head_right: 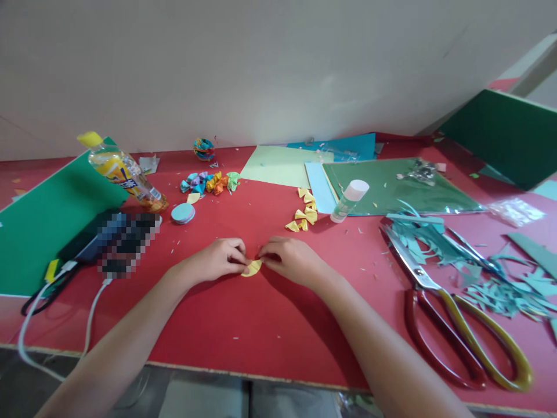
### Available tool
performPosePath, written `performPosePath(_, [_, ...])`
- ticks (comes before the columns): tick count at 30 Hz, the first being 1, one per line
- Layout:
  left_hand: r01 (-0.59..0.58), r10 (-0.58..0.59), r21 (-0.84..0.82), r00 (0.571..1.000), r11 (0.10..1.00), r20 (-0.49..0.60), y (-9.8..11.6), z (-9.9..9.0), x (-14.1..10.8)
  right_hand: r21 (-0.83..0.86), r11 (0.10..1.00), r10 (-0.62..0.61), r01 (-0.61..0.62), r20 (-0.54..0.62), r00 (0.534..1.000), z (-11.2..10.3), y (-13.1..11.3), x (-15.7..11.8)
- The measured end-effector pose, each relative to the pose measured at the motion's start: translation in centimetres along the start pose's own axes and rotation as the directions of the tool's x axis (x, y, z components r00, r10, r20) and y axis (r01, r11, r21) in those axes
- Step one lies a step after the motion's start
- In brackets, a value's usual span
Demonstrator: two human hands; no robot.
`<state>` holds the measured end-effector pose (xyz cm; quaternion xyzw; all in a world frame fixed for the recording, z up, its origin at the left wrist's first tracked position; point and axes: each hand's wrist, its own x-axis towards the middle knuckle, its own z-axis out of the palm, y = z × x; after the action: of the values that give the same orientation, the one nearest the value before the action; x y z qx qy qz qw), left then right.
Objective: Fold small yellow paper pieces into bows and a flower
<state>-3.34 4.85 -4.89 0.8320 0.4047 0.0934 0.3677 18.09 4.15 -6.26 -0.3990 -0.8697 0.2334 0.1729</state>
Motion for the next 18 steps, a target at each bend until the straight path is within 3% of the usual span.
performPosePath(7, [0.098, -0.094, -0.072, 0.994, 0.993, 0.056, 0.3, -0.4, -0.1, -0.057, 0.997, -0.049, 0.052, 0.060, 0.997, -0.3, -0.3, 0.0])
performPosePath(14, [0.058, -0.054, -0.081, 0.997, 0.995, 0.046, 0.0, -0.2, 0.0, -0.199, 0.963, -0.163, 0.181, 0.103, 0.981, -0.9, -0.8, 0.2])
performPosePath(18, [0.056, -0.053, -0.077, 0.998, 0.995, 0.041, -0.1, -0.2, -0.2, -0.278, 0.949, -0.110, 0.148, 0.150, 0.983, -1.0, -1.3, 0.0])
